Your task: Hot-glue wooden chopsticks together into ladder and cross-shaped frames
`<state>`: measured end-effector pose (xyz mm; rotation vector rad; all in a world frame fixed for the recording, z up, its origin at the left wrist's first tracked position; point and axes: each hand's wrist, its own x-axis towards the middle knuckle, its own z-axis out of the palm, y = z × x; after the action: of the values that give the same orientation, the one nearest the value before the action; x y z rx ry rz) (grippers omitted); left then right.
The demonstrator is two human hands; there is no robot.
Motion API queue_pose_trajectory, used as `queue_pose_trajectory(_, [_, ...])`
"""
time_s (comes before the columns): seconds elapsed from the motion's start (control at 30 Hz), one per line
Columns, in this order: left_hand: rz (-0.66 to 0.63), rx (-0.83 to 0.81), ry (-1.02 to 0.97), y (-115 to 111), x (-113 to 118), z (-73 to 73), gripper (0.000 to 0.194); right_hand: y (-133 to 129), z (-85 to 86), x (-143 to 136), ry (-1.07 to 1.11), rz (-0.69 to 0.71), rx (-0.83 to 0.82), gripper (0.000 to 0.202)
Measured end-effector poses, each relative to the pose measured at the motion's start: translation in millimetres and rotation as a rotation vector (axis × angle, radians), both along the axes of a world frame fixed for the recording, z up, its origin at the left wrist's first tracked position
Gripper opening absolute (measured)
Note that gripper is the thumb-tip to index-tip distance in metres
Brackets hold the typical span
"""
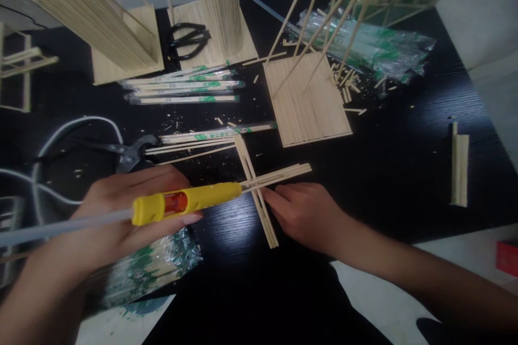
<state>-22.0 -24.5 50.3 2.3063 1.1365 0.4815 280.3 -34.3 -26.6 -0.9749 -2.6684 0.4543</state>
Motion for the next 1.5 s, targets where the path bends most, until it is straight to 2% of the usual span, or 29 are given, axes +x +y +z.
queue_pose_trajectory(0.27, [0.037,0.054,0.033,-2.9,-0.3,2.9,0.015,0.4,-0.3,0.6,0.022,0.004,0.003,0.04])
queue_pose_trajectory(0.83, [0.017,0.066,0.074,-2.7,-1.5,-2.1,0.01,0.4,0.7,0.6,-0.017,0.006,0.014,0.033])
queue_pose_trajectory(1.1, [0.03,0.078,0.072,-5.3,1.8,3.7,0.012,0.4,1.3,0.0,-0.003,0.006,0.009,0.039])
queue_pose_trajectory(1.23, [0.063,0.091,0.076,-6.9,-0.1,2.2,0.008,0.4,1.5,-0.3,-0.011,0.009,-0.002,0.039])
queue_pose_trajectory(1.5, [0.003,0.057,0.022,0.8,0.2,-2.0,0.009,0.8,0.5,0.8,0.002,0.008,0.012,0.041])
